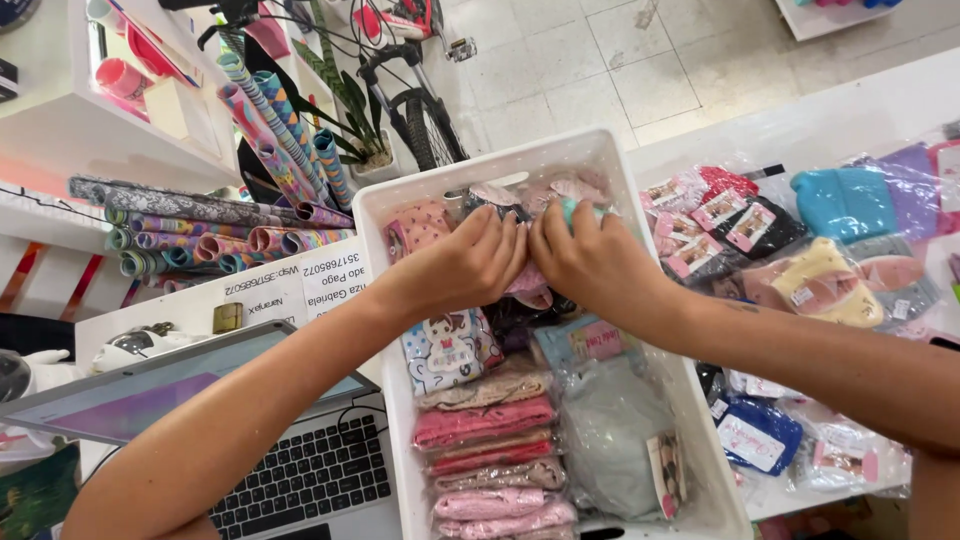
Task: Sorting and inspecting small packaged retail items on a counter and placing them into a bin
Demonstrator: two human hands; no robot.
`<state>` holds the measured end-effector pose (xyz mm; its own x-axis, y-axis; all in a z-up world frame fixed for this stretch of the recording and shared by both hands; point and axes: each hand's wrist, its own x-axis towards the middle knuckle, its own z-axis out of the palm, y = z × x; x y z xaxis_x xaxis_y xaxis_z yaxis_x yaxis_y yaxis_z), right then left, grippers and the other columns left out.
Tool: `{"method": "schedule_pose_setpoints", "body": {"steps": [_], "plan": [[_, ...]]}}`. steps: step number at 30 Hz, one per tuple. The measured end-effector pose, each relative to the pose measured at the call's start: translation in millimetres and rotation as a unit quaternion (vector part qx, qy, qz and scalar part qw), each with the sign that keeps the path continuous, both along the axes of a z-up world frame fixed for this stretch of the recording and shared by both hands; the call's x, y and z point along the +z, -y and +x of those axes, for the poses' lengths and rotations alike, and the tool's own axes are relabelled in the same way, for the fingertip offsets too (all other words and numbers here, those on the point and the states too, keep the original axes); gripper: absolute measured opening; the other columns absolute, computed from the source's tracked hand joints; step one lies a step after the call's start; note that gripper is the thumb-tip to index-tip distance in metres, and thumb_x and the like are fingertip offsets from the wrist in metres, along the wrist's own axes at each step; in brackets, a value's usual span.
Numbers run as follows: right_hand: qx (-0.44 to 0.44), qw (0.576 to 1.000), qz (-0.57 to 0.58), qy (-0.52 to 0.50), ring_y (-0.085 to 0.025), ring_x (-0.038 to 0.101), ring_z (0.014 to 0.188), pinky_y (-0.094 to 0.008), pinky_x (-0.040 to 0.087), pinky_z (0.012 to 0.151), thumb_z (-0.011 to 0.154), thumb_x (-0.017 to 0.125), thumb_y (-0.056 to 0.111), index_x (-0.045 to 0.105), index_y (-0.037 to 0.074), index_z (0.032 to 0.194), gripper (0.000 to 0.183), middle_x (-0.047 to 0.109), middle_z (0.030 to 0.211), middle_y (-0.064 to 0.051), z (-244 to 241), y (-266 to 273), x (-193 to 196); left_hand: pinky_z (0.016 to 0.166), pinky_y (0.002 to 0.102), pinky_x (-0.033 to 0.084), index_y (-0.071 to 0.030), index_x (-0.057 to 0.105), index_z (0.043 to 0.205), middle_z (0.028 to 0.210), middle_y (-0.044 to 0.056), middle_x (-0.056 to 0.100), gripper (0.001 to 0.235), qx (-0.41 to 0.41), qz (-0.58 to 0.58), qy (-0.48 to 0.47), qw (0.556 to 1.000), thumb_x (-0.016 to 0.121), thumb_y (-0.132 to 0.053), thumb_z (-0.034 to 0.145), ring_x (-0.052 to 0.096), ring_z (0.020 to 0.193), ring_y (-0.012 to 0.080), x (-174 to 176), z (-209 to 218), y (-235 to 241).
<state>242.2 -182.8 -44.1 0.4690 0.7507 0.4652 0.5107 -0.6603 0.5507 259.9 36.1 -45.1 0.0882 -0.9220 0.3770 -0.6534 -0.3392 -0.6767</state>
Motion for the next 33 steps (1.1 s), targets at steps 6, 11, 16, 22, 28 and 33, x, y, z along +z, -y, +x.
{"method": "schedule_pose_setpoints", "body": {"steps": [6, 11, 16, 22, 28, 33], "plan": [[-0.062, 0.972, -0.055, -0.218, -0.039, 0.069, 0.112, -0.045, 0.055, 0.071, 0.085, 0.06, 0.02, 0.063, 0.019, 0.136, 0.051, 0.064, 0.138, -0.015, -19, 9, -45, 0.081, 0.053, 0.05, 0.004, 0.069, 0.111, 0.103, 0.027, 0.07, 0.027, 0.098, 0.052, -0.188, 0.976, 0.054, -0.003, 0.089, 0.065, 0.091, 0.0421, -39, -10, -2], [-0.062, 0.965, -0.075, -0.242, -0.04, 0.065, 0.122, -0.044, 0.054, 0.085, 0.087, 0.057, 0.018, 0.062, 0.013, 0.138, 0.052, 0.064, 0.14, -0.016, -18, 14, -20, 0.089, 0.051, 0.048, -0.001, 0.071, 0.12, 0.118, 0.022, 0.071, 0.032, 0.197, -0.004, -0.313, 0.929, 0.057, -0.007, 0.091, 0.063, 0.11, 0.0377, -15, -33, 12], [-0.096, 0.946, -0.176, -0.256, -0.018, 0.057, 0.076, -0.031, 0.046, 0.061, 0.087, 0.058, 0.008, 0.06, 0.014, 0.102, 0.017, 0.061, 0.09, -0.002, -77, 34, 18, 0.103, 0.047, 0.045, -0.011, 0.071, 0.12, 0.126, 0.011, 0.068, 0.044, 0.141, 0.131, -0.385, 0.903, 0.069, -0.027, 0.079, 0.06, 0.122, 0.0266, 15, -74, 35], [0.074, 0.9, -0.098, -0.419, -0.046, 0.046, 0.134, -0.056, 0.039, 0.106, 0.088, 0.043, 0.027, 0.029, -0.007, 0.156, 0.077, 0.039, 0.155, -0.031, -157, 77, -45, 0.102, 0.047, 0.042, -0.008, 0.056, 0.144, 0.15, 0.016, 0.057, 0.053, 0.087, 0.097, -0.544, 0.829, 0.049, -0.033, 0.098, 0.06, 0.124, 0.0296, -22, -123, 36], [0.086, 0.855, -0.125, -0.495, -0.05, 0.049, 0.129, -0.061, 0.041, 0.102, 0.083, 0.053, 0.026, 0.034, -0.008, 0.151, 0.079, 0.039, 0.152, -0.037, -169, 83, -58, 0.098, 0.046, 0.045, -0.006, 0.063, 0.137, 0.141, 0.015, 0.065, 0.048, 0.05, 0.104, -0.54, 0.834, 0.054, -0.024, 0.093, 0.064, 0.121, 0.0286, -27, -125, 38], [0.102, 0.836, -0.164, -0.514, -0.054, 0.049, 0.129, -0.065, 0.039, 0.102, 0.089, 0.048, 0.025, 0.033, -0.009, 0.152, 0.073, 0.044, 0.148, -0.038, -167, 79, -53, 0.061, 0.049, 0.059, -0.009, 0.069, 0.094, 0.087, 0.008, 0.073, 0.02, 0.104, 0.079, -0.676, 0.725, 0.055, 0.001, 0.084, 0.069, 0.082, 0.0305, 11, -82, 48]]}}
